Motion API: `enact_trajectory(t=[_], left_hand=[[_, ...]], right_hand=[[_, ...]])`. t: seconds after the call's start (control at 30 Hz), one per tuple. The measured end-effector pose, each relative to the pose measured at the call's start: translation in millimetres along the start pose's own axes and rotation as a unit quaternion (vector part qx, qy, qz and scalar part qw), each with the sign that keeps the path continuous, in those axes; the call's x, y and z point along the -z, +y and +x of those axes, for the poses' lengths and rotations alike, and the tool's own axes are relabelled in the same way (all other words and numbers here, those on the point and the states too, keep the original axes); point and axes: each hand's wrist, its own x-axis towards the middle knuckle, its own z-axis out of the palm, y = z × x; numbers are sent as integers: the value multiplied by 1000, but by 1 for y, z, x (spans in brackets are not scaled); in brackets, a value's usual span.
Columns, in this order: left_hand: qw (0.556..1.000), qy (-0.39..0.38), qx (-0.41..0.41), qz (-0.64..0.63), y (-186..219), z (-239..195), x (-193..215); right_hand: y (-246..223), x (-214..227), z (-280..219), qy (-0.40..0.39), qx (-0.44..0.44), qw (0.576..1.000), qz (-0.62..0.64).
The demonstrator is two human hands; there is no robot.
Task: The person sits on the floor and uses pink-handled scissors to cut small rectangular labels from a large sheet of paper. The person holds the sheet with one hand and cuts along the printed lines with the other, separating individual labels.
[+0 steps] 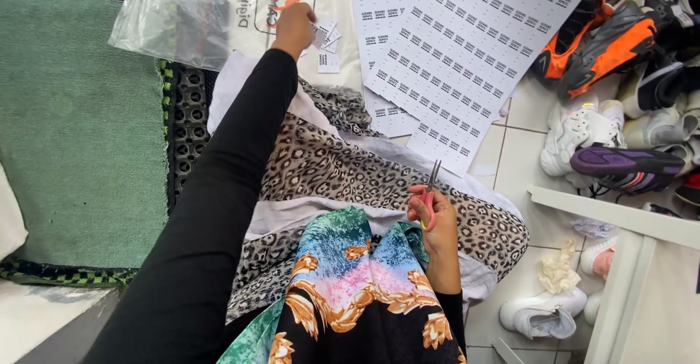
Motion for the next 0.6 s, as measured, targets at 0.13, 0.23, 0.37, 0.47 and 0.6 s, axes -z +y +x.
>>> enact_trajectory(t=[0.13, 0.23, 0.37, 0.47, 0.6], left_hand=[[977, -58, 129, 159, 18, -12, 3], [967, -62, -26, 246, 18, -17, -40], [920, -162, -60, 352, 31, -32, -73], [919, -92, -93, 371, 33, -44, -78], [924, -44, -130, 357, 22, -34, -90]], right_hand=[[1, -7, 10, -5, -20, 1000, 1], [1, -11, 16, -17, -17, 1000, -7], [-7, -24, 22, -8, -42, 999, -32], [-7, -32, 22, -2, -16, 999, -28], [-1, -33, 22, -1, 16, 999, -32]])
